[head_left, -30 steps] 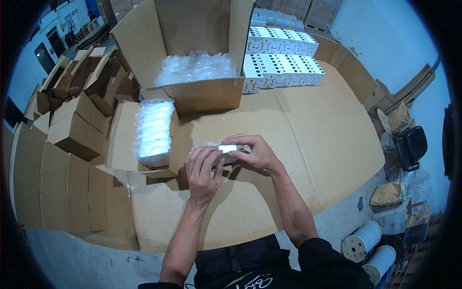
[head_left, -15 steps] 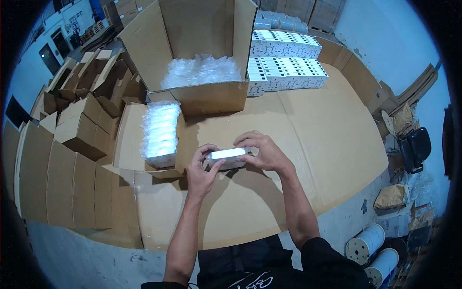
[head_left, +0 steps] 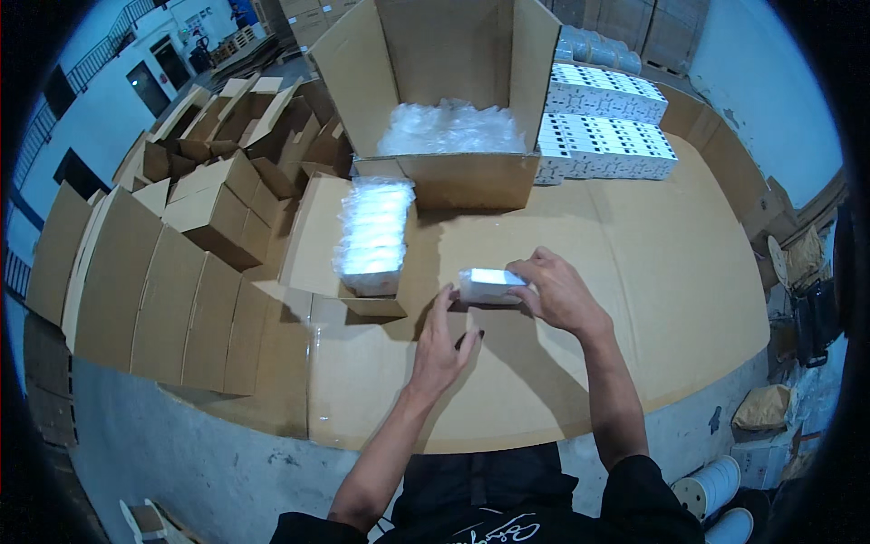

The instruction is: Packing small white electronics boxes into bubble wrap bags and then into larger shipping boxes.

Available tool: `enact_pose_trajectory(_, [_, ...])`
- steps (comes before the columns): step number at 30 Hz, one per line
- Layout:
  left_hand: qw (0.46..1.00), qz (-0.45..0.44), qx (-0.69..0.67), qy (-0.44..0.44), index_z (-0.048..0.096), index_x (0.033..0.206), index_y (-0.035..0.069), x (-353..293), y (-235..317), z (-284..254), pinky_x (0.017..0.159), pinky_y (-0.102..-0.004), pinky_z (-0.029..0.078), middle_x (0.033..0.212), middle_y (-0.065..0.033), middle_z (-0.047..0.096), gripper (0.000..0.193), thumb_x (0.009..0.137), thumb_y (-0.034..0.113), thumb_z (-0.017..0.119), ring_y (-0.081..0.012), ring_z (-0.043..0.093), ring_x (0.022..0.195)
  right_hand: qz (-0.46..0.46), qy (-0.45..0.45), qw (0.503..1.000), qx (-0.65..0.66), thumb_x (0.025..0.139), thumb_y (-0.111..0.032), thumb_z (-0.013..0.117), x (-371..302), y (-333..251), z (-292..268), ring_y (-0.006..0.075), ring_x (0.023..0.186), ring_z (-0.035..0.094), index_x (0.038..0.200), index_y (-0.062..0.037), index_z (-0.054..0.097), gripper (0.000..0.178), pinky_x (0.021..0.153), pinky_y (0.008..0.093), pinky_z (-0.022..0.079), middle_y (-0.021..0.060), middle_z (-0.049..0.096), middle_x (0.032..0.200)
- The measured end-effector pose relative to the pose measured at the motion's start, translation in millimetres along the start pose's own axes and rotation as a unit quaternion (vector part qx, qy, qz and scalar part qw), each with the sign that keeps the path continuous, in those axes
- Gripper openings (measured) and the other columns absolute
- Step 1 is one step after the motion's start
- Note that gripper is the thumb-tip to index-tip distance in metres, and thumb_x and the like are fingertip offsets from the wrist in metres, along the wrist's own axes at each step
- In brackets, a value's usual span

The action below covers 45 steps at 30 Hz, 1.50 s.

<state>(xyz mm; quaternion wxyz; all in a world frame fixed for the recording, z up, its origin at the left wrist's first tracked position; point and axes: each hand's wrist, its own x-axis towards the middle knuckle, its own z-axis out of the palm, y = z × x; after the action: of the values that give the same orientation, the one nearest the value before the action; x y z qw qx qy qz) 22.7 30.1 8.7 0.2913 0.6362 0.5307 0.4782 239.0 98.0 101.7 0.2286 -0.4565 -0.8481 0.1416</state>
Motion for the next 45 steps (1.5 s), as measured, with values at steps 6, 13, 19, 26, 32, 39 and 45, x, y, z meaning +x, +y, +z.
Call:
enact_pose_trajectory(6, [0.950, 0.085, 0.270, -0.132, 0.049, 0.144, 0.001, -60.6, 25.1, -34.4, 0.116, -0.0510, 0.035, 0.148, -0.0200, 0.050, 0.062, 0.090, 0.021, 0.072, -0.0415, 0.043, 0.139, 0.012, 0.061, 0.996, 0.071, 0.087, -0.011, 0.074, 7.7, -6.0, 5.3, 0.0335, 0.089, 0.063, 0.112, -0.0034, 0.068, 0.027, 0.079, 0.0439, 0.051, 0.0151, 0.070, 0.094])
enact_pose_trajectory(13, [0.945, 0.039, 0.298, -0.130, 0.060, 0.135, 0.006, -105.4, 44.1, -53.3, 0.114, -0.0496, 0.038, 0.145, -0.0123, 0.055, 0.051, 0.087, 0.018, 0.072, -0.0379, 0.045, 0.139, -0.050, 0.148, 0.958, 0.240, 0.091, -0.014, 0.072, 50.6, -58.5, 24.7, 0.0328, 0.085, 0.066, 0.111, -0.0005, 0.065, 0.026, 0.077, 0.0403, 0.052, 0.0183, 0.068, 0.095])
enact_pose_trajectory(19, [0.967, 0.083, 0.239, -0.035, 0.076, 0.108, 0.006, -106.5, 35.2, -51.0, 0.102, -0.0446, 0.049, 0.121, -0.0081, 0.072, 0.028, 0.080, 0.006, 0.072, -0.0317, 0.061, 0.123, -0.074, 0.090, 0.962, 0.246, 0.092, -0.017, 0.072, 80.0, -70.9, 57.2, 0.0319, 0.085, 0.066, 0.116, -0.0025, 0.064, 0.029, 0.075, 0.0401, 0.051, 0.0181, 0.068, 0.095])
enact_pose_trajectory(26, [0.971, 0.074, 0.228, -0.011, 0.076, 0.101, 0.007, -110.2, 29.8, -52.8, 0.098, -0.0424, 0.050, 0.116, -0.0057, 0.073, 0.022, 0.080, 0.005, 0.072, -0.0287, 0.064, 0.119, -0.129, -0.026, 0.982, 0.139, 0.094, -0.018, 0.069, 95.8, -85.8, 50.8, 0.0392, 0.090, 0.067, 0.118, -0.0037, 0.062, 0.029, 0.080, 0.0477, 0.053, 0.0226, 0.067, 0.094])
enact_pose_trajectory(32, [0.974, 0.068, 0.214, -0.007, 0.076, 0.098, 0.007, -107.8, 30.3, -52.1, 0.097, -0.0423, 0.050, 0.112, -0.0045, 0.075, 0.019, 0.080, 0.004, 0.072, -0.0282, 0.065, 0.116, -0.141, -0.101, 0.984, 0.033, 0.094, -0.015, 0.067, 108.3, -113.4, 38.0, 0.0430, 0.091, 0.068, 0.108, 0.0025, 0.061, 0.024, 0.082, 0.0496, 0.056, 0.0249, 0.068, 0.095])
enact_pose_trajectory(39, [0.974, 0.078, 0.214, -0.004, 0.075, 0.102, 0.008, -109.8, 26.9, -52.2, 0.097, -0.0424, 0.050, 0.113, -0.0043, 0.073, 0.024, 0.078, 0.005, 0.073, -0.0279, 0.064, 0.116, -0.135, -0.127, 0.983, -0.012, 0.093, -0.010, 0.065, 112.5, -126.3, 41.8, 0.0405, 0.092, 0.069, 0.105, 0.0047, 0.064, 0.020, 0.081, 0.0474, 0.058, 0.0244, 0.069, 0.096])
enact_pose_trajectory(45, [0.976, 0.077, 0.205, 0.002, 0.075, 0.101, 0.008, -110.2, 26.4, -52.3, 0.098, -0.0419, 0.050, 0.112, -0.0037, 0.074, 0.024, 0.077, 0.005, 0.073, -0.0272, 0.064, 0.116, -0.138, -0.162, 0.976, -0.047, 0.094, -0.015, 0.065, 116.9, -123.0, 52.5, 0.0382, 0.094, 0.069, 0.099, 0.0008, 0.069, 0.017, 0.083, 0.0488, 0.056, 0.0194, 0.071, 0.098])
